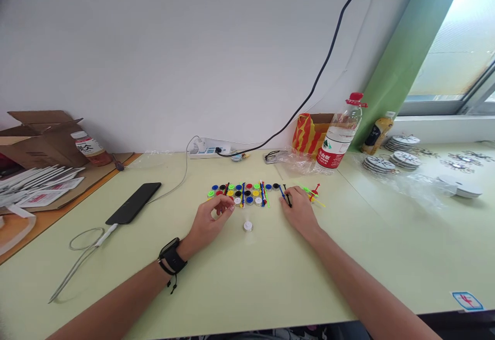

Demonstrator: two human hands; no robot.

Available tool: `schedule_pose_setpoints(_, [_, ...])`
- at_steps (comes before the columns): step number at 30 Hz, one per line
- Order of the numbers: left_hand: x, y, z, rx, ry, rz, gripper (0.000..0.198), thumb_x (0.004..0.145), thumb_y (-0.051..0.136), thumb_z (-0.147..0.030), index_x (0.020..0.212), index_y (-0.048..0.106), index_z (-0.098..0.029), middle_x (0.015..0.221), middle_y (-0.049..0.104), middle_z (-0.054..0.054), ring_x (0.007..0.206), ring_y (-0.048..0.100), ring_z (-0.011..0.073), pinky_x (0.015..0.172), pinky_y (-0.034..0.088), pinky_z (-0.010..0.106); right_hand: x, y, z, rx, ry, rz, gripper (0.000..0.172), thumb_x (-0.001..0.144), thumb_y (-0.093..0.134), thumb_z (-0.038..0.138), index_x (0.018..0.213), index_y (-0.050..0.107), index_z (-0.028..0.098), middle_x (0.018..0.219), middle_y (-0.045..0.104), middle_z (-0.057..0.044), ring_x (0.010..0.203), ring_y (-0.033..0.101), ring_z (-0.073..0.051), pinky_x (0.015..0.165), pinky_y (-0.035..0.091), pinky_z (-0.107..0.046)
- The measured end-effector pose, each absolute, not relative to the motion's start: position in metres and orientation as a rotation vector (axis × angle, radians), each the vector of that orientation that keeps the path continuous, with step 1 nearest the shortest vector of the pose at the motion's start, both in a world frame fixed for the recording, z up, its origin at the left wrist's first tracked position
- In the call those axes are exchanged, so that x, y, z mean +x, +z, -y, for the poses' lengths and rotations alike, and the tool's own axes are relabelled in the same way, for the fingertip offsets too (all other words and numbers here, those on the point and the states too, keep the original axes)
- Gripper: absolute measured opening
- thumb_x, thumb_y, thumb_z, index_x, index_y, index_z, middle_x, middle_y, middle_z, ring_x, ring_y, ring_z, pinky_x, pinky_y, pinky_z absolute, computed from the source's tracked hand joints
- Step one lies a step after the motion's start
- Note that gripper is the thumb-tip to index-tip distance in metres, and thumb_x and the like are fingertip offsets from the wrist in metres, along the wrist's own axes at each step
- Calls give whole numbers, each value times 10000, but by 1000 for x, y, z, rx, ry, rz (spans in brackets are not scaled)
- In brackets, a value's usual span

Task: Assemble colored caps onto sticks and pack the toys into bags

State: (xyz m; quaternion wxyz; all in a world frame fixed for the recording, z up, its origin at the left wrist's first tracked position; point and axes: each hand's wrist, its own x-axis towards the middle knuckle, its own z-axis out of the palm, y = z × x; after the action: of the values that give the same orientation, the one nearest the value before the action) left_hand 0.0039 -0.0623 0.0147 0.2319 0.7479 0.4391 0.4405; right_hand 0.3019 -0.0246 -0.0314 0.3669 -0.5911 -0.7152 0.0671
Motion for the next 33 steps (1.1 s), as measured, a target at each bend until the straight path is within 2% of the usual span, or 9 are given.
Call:
schedule_pose_setpoints(1, [4, 14, 62, 2049, 1216, -1204, 70, 944, 600, -218, 958, 668, -216, 892, 701, 9, 719, 562, 140, 679, 467, 281, 301, -30, 24, -1542, 158, 1849, 28, 887, 565, 235, 895, 583, 215, 975, 667, -101, 958, 609, -282, 878, 463, -408])
schedule_pose_setpoints(4, [3, 14, 61, 2041, 1213, -1191, 60, 942, 612, -228, 965, 666, -216, 886, 698, 6, 717, 557, 138, 677, 466, 279, 298, -25, 20, -1612, 104, 1915, 122, 885, 516, 161, 782, 515, 225, 892, 642, -85, 880, 591, -261, 790, 438, -376])
schedule_pose_setpoints(8, [2, 14, 61, 2033, 1203, -1195, 68, 934, 624, -239, 979, 668, -214, 892, 701, 12, 720, 565, 140, 677, 473, 280, 295, -20, 12, -1684, 68, 1934, 177, 869, 492, 111, 735, 486, 226, 866, 618, -83, 837, 582, -243, 708, 403, -346])
schedule_pose_setpoints(13, [3, 16, 62, 2036, 1207, -1192, 66, 926, 625, -228, 969, 673, -214, 855, 693, 5, 711, 569, 139, 670, 471, 274, 297, -22, 9, -1637, 81, 1886, 90, 865, 505, 137, 860, 540, 220, 935, 645, -89, 887, 599, -257, 752, 426, -353])
schedule_pose_setpoints(17, [2, 16, 62, 2043, 1210, -1192, 65, 923, 630, -220, 973, 672, -218, 887, 705, 5, 716, 575, 137, 679, 476, 276, 305, -20, 15, -1611, 129, 1875, 135, 843, 554, 184, 974, 574, 213, 988, 666, -96, 926, 619, -265, 779, 452, -352])
schedule_pose_setpoints(24, [2, 15, 63, 2048, 1199, -1189, 65, 931, 625, -223, 978, 671, -218, 894, 705, 6, 708, 569, 134, 680, 473, 277, 315, -11, 21, -1713, 250, 1893, 204, 768, 499, 76, 887, 604, 204, 847, 665, -53, 741, 606, -204, 642, 400, -297])
schedule_pose_setpoints(33, [2, 16, 63, 2055, 1189, -1171, 63, 928, 628, -185, 964, 669, -217, 881, 690, -9, 710, 556, 124, 675, 456, 264, 316, -10, 17, -1631, 256, 1896, 225, 832, 431, 64, 861, 600, 210, 882, 691, -55, 805, 624, -215, 696, 423, -310])
